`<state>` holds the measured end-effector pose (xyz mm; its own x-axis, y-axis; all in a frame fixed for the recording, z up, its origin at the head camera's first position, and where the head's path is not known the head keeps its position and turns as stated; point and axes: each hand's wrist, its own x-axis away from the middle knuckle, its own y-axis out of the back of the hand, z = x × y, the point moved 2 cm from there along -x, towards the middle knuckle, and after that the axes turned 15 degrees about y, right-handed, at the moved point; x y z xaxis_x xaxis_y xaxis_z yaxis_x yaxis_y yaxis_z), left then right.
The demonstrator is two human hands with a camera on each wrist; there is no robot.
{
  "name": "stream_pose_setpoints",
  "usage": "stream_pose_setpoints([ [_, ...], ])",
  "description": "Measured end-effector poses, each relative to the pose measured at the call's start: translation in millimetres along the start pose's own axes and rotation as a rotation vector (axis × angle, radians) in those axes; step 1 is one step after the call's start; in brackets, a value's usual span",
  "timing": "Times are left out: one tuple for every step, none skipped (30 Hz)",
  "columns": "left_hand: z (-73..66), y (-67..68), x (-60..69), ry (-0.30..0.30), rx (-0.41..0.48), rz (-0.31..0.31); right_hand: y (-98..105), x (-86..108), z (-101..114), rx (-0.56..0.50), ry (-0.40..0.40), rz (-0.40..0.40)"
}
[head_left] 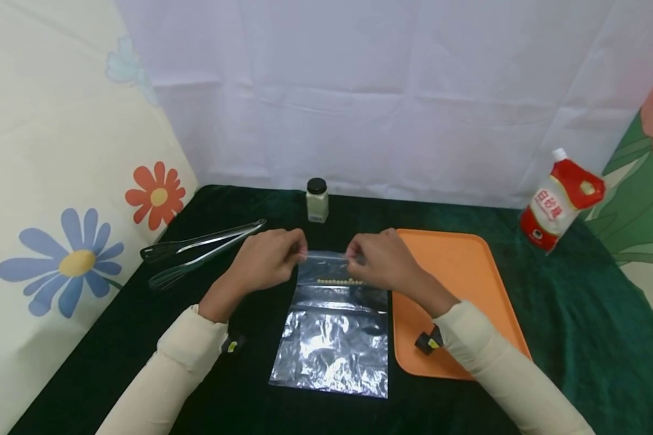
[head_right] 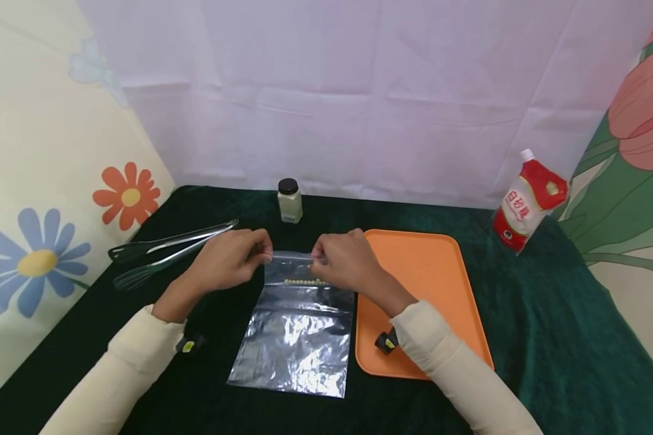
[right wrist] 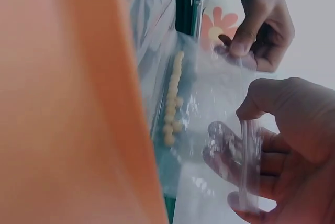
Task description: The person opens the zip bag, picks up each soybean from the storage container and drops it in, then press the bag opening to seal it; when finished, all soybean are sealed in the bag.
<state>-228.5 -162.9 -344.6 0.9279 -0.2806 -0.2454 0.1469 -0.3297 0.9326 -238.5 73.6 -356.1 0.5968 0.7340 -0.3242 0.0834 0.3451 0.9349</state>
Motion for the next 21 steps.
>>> stream_pose_setpoints([
  [0.3,-0.4,0.2,0.004,0.000,0.004,0.6,3.2,-1.8,-0.014,-0.011,0.000],
  [0.4,-0.8,0.2,0.005,0.000,0.007,1.2,6.4,-3.9,-0.027,-0.019,0.000],
  [0.5,-1.0,0.3,0.005,0.001,0.007,2.2,9.6,-5.7,-0.045,-0.030,0.003],
  [0.8,-1.3,0.3,0.003,0.004,0.007,3.4,12.5,-7.5,-0.061,-0.040,0.006],
  [1.2,-1.2,0.4,0.002,0.004,0.005,4.2,15.3,-9.7,-0.072,-0.049,0.006],
  [1.5,-1.1,0.6,0.000,0.005,0.002,5.1,17.8,-11.8,-0.081,-0.056,0.006],
  [1.9,-0.6,0.7,-0.002,0.005,-0.002,6.2,20.4,-13.9,-0.088,-0.065,0.005],
  [2.2,-0.1,0.8,-0.003,0.004,-0.007,7.1,23.2,-16.1,-0.090,-0.073,0.005],
  [2.6,0.3,1.0,-0.004,0.005,-0.010,8.1,25.8,-18.0,-0.095,-0.084,0.004],
  [3.1,0.6,1.2,-0.004,0.005,-0.011,8.9,28.4,-20.1,-0.094,-0.092,0.004],
  [3.1,0.9,1.4,-0.005,0.006,-0.011,9.6,31.1,-22.1,-0.095,-0.102,0.004],
  [3.2,1.1,1.5,-0.006,0.007,-0.009,10.4,33.7,-23.9,-0.098,-0.113,0.005],
  [3.3,1.2,1.5,-0.006,0.008,-0.007,11.3,36.3,-25.4,-0.104,-0.123,0.005],
  [3.3,1.3,1.6,-0.005,0.008,-0.005,12.2,38.7,-26.9,-0.108,-0.130,0.006],
  [3.3,1.1,1.6,-0.004,0.009,-0.002,13.1,40.9,-28.1,-0.115,-0.138,0.008],
  [3.2,1.2,1.5,-0.003,0.009,0.000,14.1,43.3,-29.4,-0.119,-0.143,0.012],
  [2.9,1.2,1.3,-0.003,0.009,0.001,15.3,45.5,-30.4,-0.126,-0.154,0.018],
  [2.8,1.3,1.1,-0.001,0.008,0.001,16.5,47.6,-31.4,-0.128,-0.163,0.026],
  [2.3,1.5,0.9,0.001,0.009,0.001,17.7,49.8,-32.5,-0.128,-0.171,0.034],
  [2.0,1.3,0.6,0.001,0.011,0.003,18.7,51.7,-33.8,-0.128,-0.180,0.042],
  [1.5,1.2,0.3,0.000,0.013,0.006,19.9,53.3,-34.6,-0.126,-0.185,0.047],
])
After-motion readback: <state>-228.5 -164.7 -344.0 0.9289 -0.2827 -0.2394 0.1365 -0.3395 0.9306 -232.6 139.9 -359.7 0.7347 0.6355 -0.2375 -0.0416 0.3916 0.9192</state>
